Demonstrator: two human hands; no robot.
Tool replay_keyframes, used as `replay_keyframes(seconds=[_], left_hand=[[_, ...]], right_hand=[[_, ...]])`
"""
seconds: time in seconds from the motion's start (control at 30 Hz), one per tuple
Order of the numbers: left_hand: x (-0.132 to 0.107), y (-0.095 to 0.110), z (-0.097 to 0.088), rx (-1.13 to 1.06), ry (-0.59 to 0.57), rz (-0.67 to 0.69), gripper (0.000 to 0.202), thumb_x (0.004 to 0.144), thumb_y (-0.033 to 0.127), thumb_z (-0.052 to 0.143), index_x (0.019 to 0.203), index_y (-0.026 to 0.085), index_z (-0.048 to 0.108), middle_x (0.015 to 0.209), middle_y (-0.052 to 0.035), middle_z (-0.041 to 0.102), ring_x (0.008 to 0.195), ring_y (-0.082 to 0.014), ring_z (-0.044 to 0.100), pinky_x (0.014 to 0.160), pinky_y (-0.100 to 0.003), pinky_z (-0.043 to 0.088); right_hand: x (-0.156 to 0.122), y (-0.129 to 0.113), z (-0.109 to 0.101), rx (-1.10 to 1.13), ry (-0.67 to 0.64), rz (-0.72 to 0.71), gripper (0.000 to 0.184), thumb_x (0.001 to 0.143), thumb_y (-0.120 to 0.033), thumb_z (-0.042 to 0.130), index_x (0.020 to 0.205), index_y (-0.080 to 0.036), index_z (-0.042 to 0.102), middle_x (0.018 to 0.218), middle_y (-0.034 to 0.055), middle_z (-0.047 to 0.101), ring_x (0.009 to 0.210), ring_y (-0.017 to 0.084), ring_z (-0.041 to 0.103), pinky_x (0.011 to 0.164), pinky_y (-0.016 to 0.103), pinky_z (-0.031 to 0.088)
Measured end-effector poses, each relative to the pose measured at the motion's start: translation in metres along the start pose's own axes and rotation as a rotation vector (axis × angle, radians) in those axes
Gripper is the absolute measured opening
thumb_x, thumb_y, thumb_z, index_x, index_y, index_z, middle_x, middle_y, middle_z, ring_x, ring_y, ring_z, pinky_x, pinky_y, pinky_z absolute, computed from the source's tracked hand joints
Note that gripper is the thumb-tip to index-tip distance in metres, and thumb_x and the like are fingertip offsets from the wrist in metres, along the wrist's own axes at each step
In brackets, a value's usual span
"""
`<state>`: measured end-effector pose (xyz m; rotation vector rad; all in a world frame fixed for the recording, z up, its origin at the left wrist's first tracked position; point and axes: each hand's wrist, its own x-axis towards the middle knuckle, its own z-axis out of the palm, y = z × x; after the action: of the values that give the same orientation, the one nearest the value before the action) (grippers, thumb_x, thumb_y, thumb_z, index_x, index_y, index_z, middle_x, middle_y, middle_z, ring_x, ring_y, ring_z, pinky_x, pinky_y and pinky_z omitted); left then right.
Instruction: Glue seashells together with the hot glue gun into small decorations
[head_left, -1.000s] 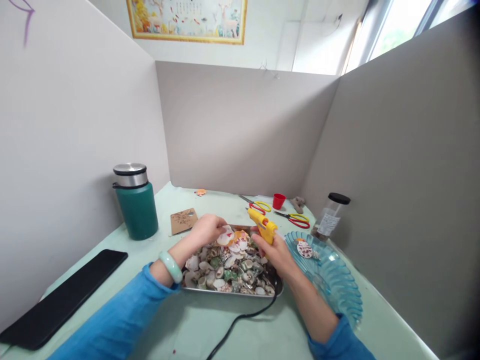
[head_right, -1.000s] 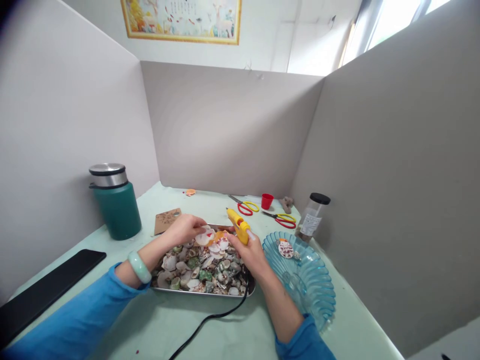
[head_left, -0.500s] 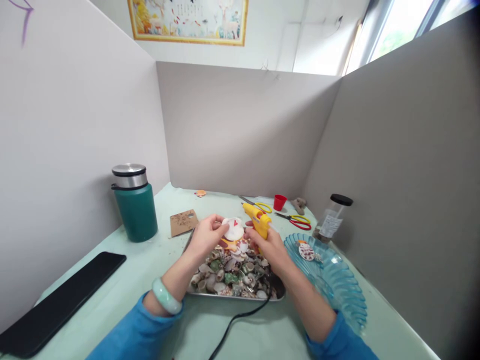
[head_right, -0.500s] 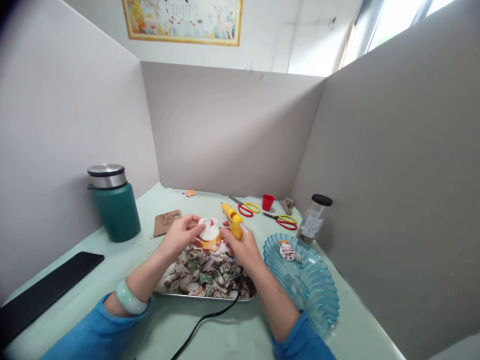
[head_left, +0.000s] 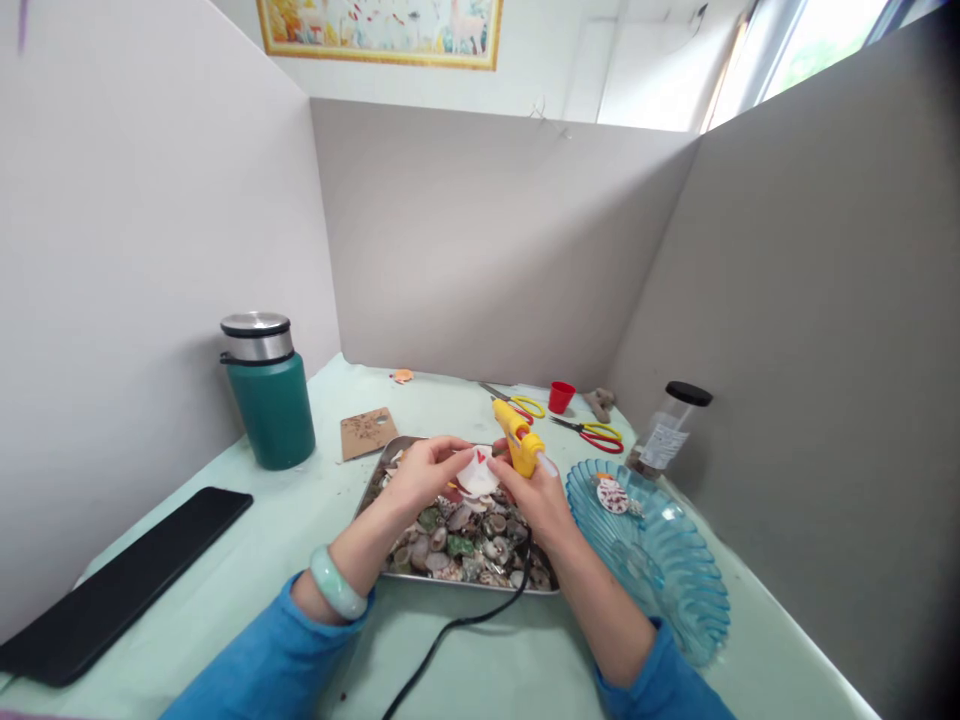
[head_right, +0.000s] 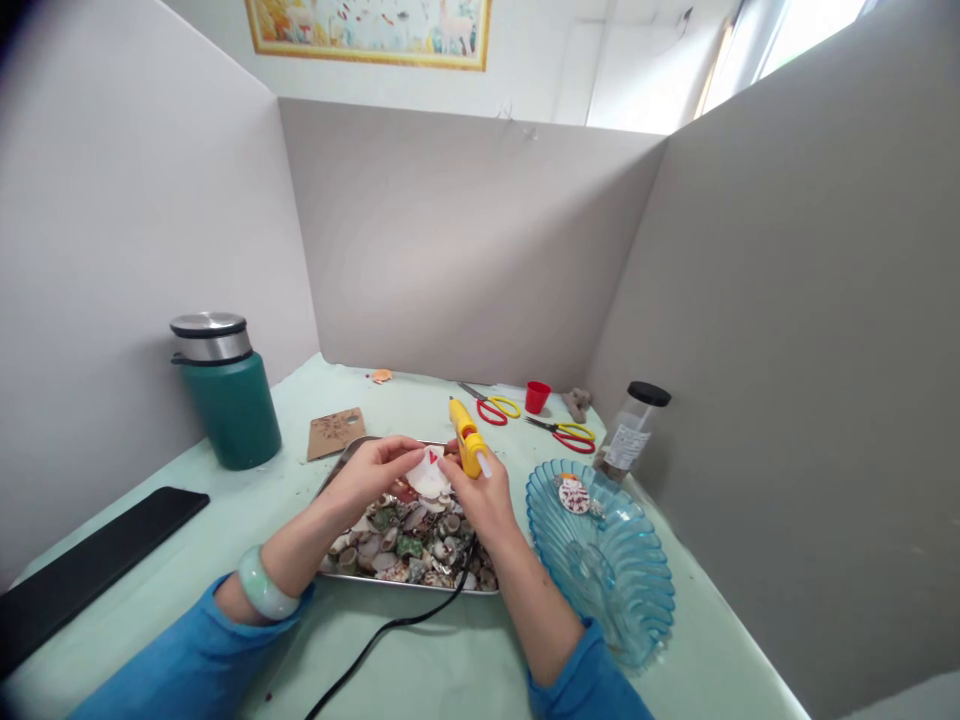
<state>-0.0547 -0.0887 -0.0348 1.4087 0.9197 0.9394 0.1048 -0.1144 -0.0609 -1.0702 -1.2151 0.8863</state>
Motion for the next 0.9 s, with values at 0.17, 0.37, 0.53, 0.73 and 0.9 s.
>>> replay_keyframes(seconds=[0.17,0.37,0.53,0.73,0.9], left_hand=[[0.003,-0.004,-0.001,0.046,0.079,0.026,0.025,0.07,0.033,0.063,0.081,0.011,0.066,0.067,-0.0041,0.064,0.056,-0.0141,0.06,0.047,-0.022,0.048],[-0.002,-0.001,0.001,0.026,-0.014,-0.03,0.029,0.071,0.035,0.063,0.087,0.01,0.065,0.068,-0.0049,0.065,0.054,-0.0137,0.061,0.047,-0.022,0.048],[-0.007,0.003,0.003,-0.059,-0.138,-0.112,0.035,0.067,0.035,0.068,0.091,0.01,0.059,0.072,-0.005,0.066,0.057,-0.0164,0.064,0.046,-0.023,0.049],[-0.005,0.001,-0.005,-0.034,-0.011,-0.048,0.03,0.07,0.034,0.063,0.087,0.009,0.062,0.062,-0.0054,0.066,0.052,-0.0144,0.062,0.048,-0.022,0.049],[-0.002,-0.002,-0.012,0.044,0.137,0.031,0.029,0.073,0.036,0.059,0.085,0.01,0.063,0.052,-0.0016,0.062,0.042,-0.0111,0.055,0.042,-0.019,0.043]], right_hand=[[-0.001,0.003,0.0,-0.061,-0.06,-0.007,0.037,0.071,-0.039,0.066,0.097,-0.014,0.057,0.064,-0.0027,0.053,0.047,0.007,0.04,0.043,0.021,0.031],[-0.005,-0.002,-0.001,-0.023,-0.029,-0.015,0.035,0.073,-0.038,0.064,0.098,-0.015,0.056,0.066,-0.0033,0.054,0.048,0.008,0.042,0.044,0.022,0.033],[-0.005,-0.002,-0.001,0.006,0.012,-0.01,0.036,0.073,-0.039,0.063,0.1,-0.017,0.055,0.063,-0.0051,0.05,0.046,0.008,0.04,0.045,0.022,0.033],[-0.007,-0.007,-0.005,-0.006,-0.045,0.025,0.038,0.078,-0.045,0.058,0.106,-0.02,0.056,0.064,-0.0045,0.049,0.046,0.007,0.04,0.045,0.021,0.034],[-0.008,-0.013,-0.016,-0.009,-0.183,0.05,0.037,0.078,-0.044,0.059,0.104,-0.018,0.054,0.057,-0.0059,0.045,0.043,0.007,0.035,0.041,0.02,0.026]])
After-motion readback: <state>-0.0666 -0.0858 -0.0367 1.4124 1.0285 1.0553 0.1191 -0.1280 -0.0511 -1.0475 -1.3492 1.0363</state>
